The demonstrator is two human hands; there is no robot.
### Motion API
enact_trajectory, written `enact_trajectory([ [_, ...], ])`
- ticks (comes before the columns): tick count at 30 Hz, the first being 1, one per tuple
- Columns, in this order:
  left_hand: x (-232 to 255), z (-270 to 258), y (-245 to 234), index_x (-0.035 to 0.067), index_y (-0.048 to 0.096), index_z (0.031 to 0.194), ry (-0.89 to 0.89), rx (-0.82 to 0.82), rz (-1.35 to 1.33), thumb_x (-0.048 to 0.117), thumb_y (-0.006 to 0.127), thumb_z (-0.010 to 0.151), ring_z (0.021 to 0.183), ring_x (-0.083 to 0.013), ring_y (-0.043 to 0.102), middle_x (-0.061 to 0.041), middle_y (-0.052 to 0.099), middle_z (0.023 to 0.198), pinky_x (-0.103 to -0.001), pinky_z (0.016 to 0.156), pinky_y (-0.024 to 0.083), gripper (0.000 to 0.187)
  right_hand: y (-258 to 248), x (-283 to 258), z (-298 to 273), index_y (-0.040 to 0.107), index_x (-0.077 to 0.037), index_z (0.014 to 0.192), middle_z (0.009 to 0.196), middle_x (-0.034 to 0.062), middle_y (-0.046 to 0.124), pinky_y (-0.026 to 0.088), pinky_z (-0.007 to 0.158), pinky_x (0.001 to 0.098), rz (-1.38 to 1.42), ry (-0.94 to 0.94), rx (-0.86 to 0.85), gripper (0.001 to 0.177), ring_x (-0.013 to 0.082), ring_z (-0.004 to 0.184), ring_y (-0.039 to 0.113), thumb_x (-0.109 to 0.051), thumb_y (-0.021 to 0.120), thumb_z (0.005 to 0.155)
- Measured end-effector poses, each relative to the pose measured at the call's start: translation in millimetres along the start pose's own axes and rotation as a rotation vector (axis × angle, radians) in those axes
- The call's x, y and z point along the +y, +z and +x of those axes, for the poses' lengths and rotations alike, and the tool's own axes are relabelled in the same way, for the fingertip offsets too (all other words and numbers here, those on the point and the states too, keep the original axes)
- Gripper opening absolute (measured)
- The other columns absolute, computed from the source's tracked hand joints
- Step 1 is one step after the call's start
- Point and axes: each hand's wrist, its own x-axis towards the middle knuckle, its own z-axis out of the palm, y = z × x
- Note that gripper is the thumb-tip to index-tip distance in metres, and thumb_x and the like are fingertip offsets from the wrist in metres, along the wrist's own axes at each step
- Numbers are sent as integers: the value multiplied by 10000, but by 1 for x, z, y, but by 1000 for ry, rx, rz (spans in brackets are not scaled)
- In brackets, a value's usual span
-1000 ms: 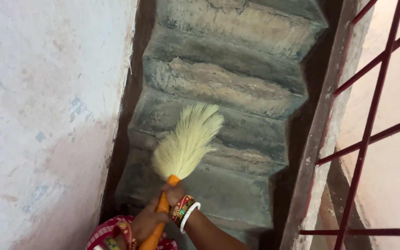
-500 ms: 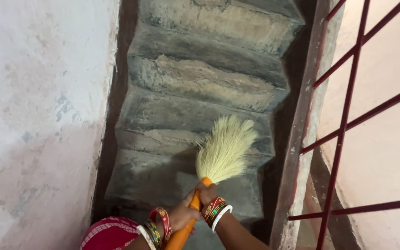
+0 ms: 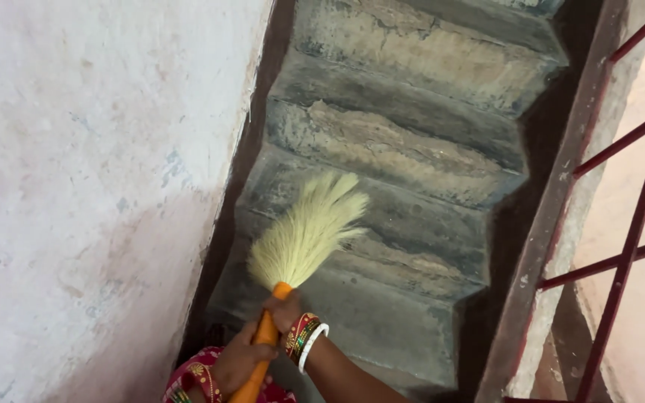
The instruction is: The person sweeps concrete stairs by hand using a hand broom, moving dirt down several steps.
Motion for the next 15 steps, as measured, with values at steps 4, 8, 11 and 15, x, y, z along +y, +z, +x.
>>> enact_trajectory([
  [4, 10, 23, 1, 149, 417, 1465, 53, -106, -13, 48, 707, 746, 644, -260, 650, -137, 677, 1059, -380, 501, 548, 782, -12, 1, 7, 593, 124, 1108, 887, 177, 672, 591, 609, 393, -116, -102, -118, 288, 269, 743, 691, -80, 666, 917],
  [8, 29, 53, 20, 38, 439, 1405, 128, -174, 169, 36, 699, 709, 728, -228, 714, -146, 694, 1070, -359, 540, 600, 743, -33, -26, -13, 449, 64, 1275, 1041, 199, 644, 621, 703, 422, -38, -17, -113, 440, 290, 864, 702, -93, 643, 913],
  [11, 40, 57, 45, 47, 401, 1398, 130, -79, 313, 13, 704, 674, 683, -260, 706, -169, 692, 1021, -365, 546, 599, 785, -46, -50, -38, 421, 23, 1305, 1083, 199, 629, 622, 742, 434, 48, -25, -70, 486, 298, 909, 690, -102, 636, 887],
  [15, 42, 60, 72, 46, 387, 1404, 186, -114, 261, 28, 678, 694, 646, -265, 673, -183, 679, 964, -367, 528, 566, 767, -72, -70, -56, 436, 41, 1291, 1071, 197, 638, 617, 757, 441, 138, -68, -68, 499, 304, 901, 687, -105, 663, 872],
])
